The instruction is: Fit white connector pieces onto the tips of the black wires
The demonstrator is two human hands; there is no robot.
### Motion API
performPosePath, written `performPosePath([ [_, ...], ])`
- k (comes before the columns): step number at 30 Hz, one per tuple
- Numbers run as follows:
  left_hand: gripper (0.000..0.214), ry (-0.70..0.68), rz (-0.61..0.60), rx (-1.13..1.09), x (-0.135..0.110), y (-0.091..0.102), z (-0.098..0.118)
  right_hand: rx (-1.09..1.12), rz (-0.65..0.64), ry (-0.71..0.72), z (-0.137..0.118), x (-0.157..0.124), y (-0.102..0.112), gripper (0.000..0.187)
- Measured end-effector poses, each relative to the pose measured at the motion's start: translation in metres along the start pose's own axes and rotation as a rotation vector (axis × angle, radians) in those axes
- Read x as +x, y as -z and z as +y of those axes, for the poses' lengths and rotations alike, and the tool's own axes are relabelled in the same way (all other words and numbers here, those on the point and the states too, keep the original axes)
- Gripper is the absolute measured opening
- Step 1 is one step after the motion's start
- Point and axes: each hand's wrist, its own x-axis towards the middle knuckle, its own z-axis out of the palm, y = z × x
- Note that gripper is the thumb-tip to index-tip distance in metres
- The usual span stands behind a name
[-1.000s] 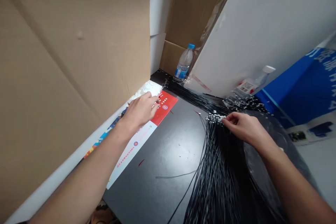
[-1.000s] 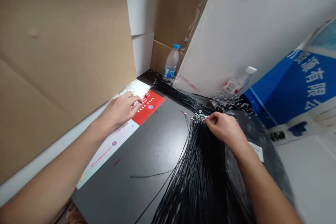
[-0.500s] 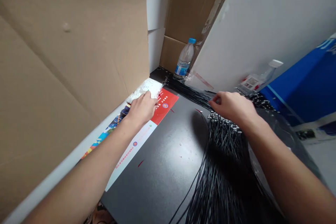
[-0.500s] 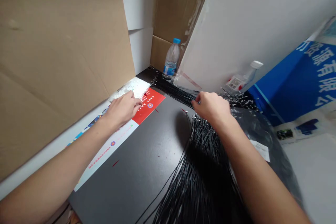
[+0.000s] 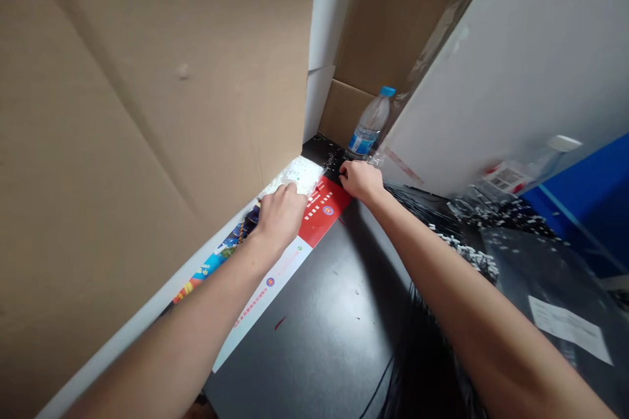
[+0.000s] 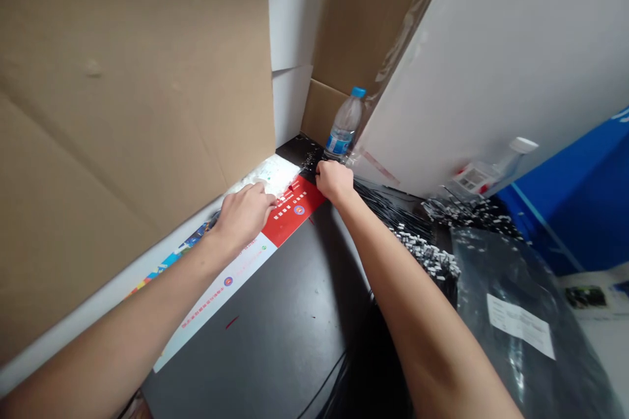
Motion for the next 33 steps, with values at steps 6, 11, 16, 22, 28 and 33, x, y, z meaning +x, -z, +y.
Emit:
performPosePath([
  [6,0.031,-0.044,0.041,-0.072,0.002,-0.004,-0.002,0.052,0.104,0.018,0.003,-0.006,-0.003,0.024],
  [11,0.028,-0.054,0.085,-0.120,-0.001,-0.001,0.003,0.292,0.186,-0.047,0.005,-0.010,0.008,0.017],
  [16,0.023,-0.068,0.160,-0.294,-0.004,-0.005,0.003,0.463,0.243,0.029,0.009,-0.010,0.008,0.009],
  [22,0.010,-0.126,0.122,-0.981,-0.003,-0.010,0.010,0.941,0.739,0.130,0.001,-0.018,0.063,0.016],
  [28,0.020,-0.001,-0.216,-1.633,-0.006,-0.012,0.028,0.771,0.555,0.415,-0.004,-0.105,0.164,0.012],
  [33,0.027,-0.030,-0.242,-1.836,-0.009,-0.019,0.035,0.019,0.540,0.449,0.000,-0.182,0.162,0.024],
])
